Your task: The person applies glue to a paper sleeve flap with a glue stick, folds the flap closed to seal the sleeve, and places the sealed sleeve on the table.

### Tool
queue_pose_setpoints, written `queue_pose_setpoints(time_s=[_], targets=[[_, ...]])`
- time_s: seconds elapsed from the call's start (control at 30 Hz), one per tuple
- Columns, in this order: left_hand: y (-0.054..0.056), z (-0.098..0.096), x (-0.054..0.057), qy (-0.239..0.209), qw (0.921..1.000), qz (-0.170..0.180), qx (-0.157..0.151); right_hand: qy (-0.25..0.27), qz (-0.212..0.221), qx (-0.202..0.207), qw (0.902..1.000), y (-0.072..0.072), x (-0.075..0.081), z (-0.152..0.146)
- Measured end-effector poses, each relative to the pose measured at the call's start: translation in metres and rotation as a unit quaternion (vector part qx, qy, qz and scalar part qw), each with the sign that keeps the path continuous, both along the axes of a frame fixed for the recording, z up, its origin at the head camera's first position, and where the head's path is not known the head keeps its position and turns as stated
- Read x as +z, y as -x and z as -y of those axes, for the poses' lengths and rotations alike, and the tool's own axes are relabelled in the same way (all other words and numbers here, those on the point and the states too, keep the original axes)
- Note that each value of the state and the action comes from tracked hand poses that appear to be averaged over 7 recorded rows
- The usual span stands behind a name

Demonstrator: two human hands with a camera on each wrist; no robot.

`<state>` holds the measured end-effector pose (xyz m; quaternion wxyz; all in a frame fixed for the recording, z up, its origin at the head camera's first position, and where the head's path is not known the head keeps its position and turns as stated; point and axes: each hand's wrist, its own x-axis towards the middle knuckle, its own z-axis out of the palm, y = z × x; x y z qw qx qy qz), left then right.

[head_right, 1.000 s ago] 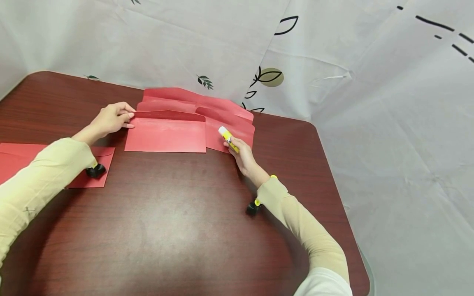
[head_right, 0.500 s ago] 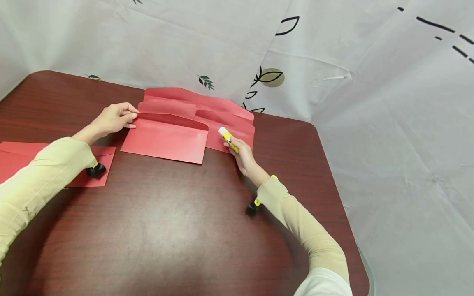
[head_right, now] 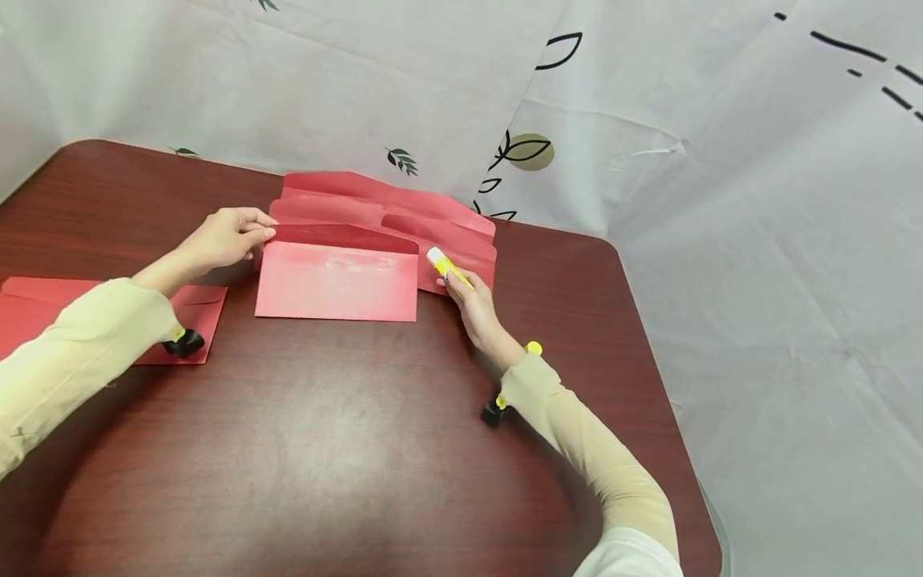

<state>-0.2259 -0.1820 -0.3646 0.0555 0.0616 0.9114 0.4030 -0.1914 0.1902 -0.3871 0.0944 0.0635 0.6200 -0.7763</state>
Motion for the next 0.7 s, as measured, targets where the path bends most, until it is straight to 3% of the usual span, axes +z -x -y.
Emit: queue_pose_setpoints(time_s=[0.2, 0.4, 0.53, 0.7], targets=[[-0.019, -0.015, 0.009, -0.038, 0.9972, 0.049, -0.04, 0.011, 0.013, -0.014, 0.9998, 0.002, 0.001, -0.004], [-0.042, -0.029, 0.007, -0.048, 0.9924, 0.068, -0.091, 0.018, 0.017, -0.017, 0.9996, 0.001, -0.002, -0.004], [-0.058, -0.036, 0.002, -0.018, 0.9902, 0.06, -0.125, 0.016, 0.02, -0.013, 0.9996, 0.0, -0.002, -0.005], [-0.074, -0.044, -0.004, 0.044, 0.9859, 0.011, -0.161, 0.01, 0.014, -0.007, 0.9998, 0.0, -0.003, -0.004]])
